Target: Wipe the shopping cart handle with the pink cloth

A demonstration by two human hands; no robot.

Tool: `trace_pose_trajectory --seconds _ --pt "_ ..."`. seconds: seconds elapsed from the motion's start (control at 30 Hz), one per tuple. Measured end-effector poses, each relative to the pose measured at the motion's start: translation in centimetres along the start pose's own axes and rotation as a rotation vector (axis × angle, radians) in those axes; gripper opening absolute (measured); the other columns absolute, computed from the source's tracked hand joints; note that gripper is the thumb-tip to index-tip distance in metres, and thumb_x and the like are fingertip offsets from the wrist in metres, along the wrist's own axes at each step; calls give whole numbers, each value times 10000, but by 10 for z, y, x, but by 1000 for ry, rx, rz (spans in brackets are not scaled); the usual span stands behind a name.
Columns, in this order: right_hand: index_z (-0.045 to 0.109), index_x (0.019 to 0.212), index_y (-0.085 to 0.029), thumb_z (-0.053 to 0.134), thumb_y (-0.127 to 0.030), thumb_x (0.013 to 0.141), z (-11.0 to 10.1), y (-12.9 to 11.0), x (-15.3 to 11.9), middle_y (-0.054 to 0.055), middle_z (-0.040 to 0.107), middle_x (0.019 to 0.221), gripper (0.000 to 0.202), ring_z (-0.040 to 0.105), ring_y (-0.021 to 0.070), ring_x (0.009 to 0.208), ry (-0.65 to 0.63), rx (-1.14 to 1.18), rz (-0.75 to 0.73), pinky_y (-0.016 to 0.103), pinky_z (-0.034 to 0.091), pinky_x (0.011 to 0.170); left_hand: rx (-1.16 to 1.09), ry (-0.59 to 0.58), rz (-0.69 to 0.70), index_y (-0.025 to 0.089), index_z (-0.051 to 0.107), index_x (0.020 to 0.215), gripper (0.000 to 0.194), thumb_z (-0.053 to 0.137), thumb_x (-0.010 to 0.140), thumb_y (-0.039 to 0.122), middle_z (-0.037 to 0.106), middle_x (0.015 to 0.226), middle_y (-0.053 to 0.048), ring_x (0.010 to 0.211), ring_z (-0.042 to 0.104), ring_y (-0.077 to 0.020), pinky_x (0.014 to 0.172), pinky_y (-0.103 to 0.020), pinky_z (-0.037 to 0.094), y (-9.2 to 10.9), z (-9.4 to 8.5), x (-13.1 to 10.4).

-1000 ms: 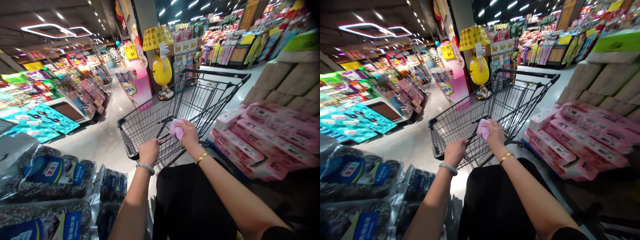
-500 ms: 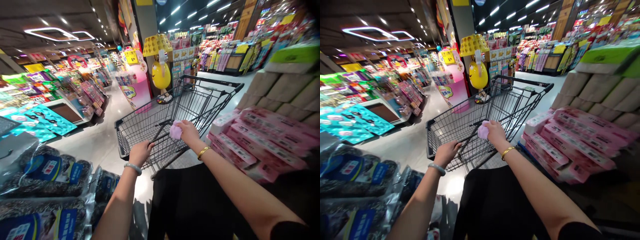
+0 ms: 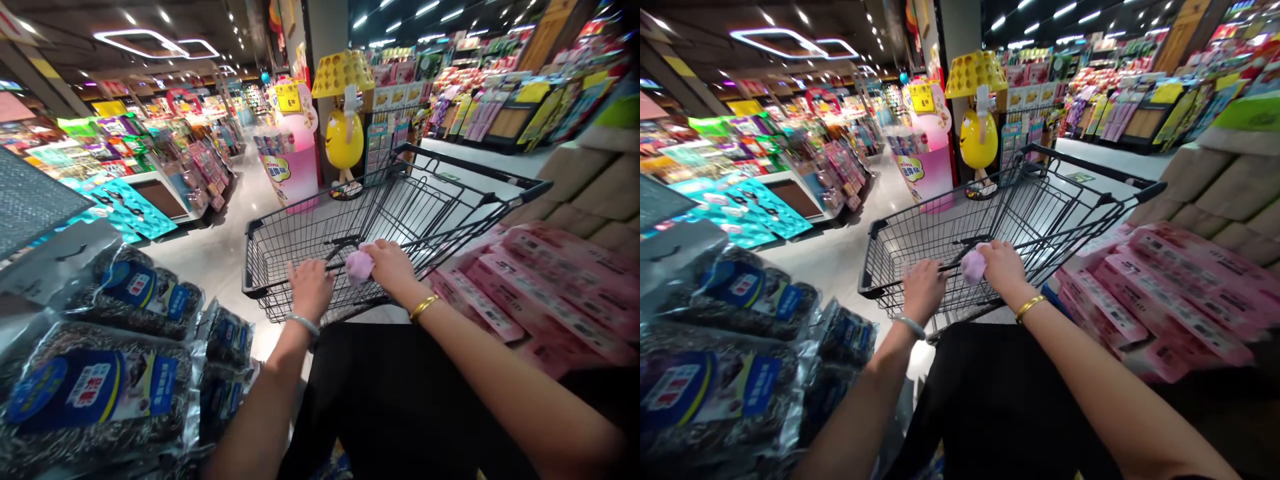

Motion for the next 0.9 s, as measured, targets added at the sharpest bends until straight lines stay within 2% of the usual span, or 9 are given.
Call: trace_pose_trajectory --seconds 0.1,0.2,0.3,0.37,0.47,0.6,0.67,0.8,0.9 --pt "658 1415 -257 567 -102 901 -1 1 -10 118 669 1281 545 557 286 1147 -17 1 -67 342 446 931 -206 -37 51 236 529 1521 508 468 1061 442 607 1528 -120 1486 447 -302 1311 -642 32 54 16 -2" --pt "666 1406 -285 570 -89 885 -15 40 -14 102 674 1279 565 576 270 1129 -17 -42 14 329 443 913 -267 -44 62 269 598 1458 463 424 1077 469 682 1429 -88 1400 531 -282 1312 -632 -13 75 26 2" --pt "699 1364 -306 548 -88 892 -33 89 -17 93 687 1231 542 602 258 1079 -1 -88 147 336 437 917 -293 -44 50 322 735 1179 354 419 1086 454 764 1241 -19 1279 608 -237 1308 -600 24 67 29 8" --pt "708 1356 -291 541 -98 898 -40 108 -23 103 689 1222 524 611 258 1067 18 -99 196 343 439 928 -305 -26 47 313 748 1062 335 445 1082 454 779 1154 -2 1237 624 -229 1297 -600 50 59 29 9" --pt "703 1366 -249 547 -96 888 -40 106 -34 127 688 1221 526 613 267 1068 57 -108 205 352 445 938 -298 14 63 304 744 1059 289 501 1062 459 778 1139 -7 1233 620 -227 1295 -575 53 51 27 7" --pt "639 1442 -255 566 -51 839 -34 92 -48 124 658 1312 641 590 265 1149 56 -85 87 342 438 1008 -274 -13 68 309 738 1104 260 521 1053 443 784 1171 -16 1247 615 -226 1303 -531 38 47 24 1" --pt "633 1446 -275 558 -26 820 -36 102 -55 106 658 1318 678 586 253 1171 58 -72 76 327 436 1022 -268 -28 77 313 737 1126 258 521 1052 432 781 1217 -20 1271 606 -230 1300 -519 57 44 22 -1" --pt "657 1408 -271 556 -29 812 -49 138 -71 109 663 1276 651 599 258 1130 144 -88 259 331 452 978 -248 -32 94 316 744 1108 272 509 1049 440 779 1210 -26 1260 611 -237 1284 -505 100 36 20 -3" --pt "623 1449 -256 566 -63 836 -54 144 -83 122 643 1310 645 604 260 1123 177 -72 296 329 458 961 -228 -39 112 311 746 1116 286 504 1046 447 778 1211 -34 1266 605 -240 1274 -488 114 30 20 -3"
Point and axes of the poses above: each hand's wrist, its own x-axis towards the middle knuckle, its own z-axis out of the palm, y = z × x, the point moved 3 cm from there along x, towards the middle knuckle
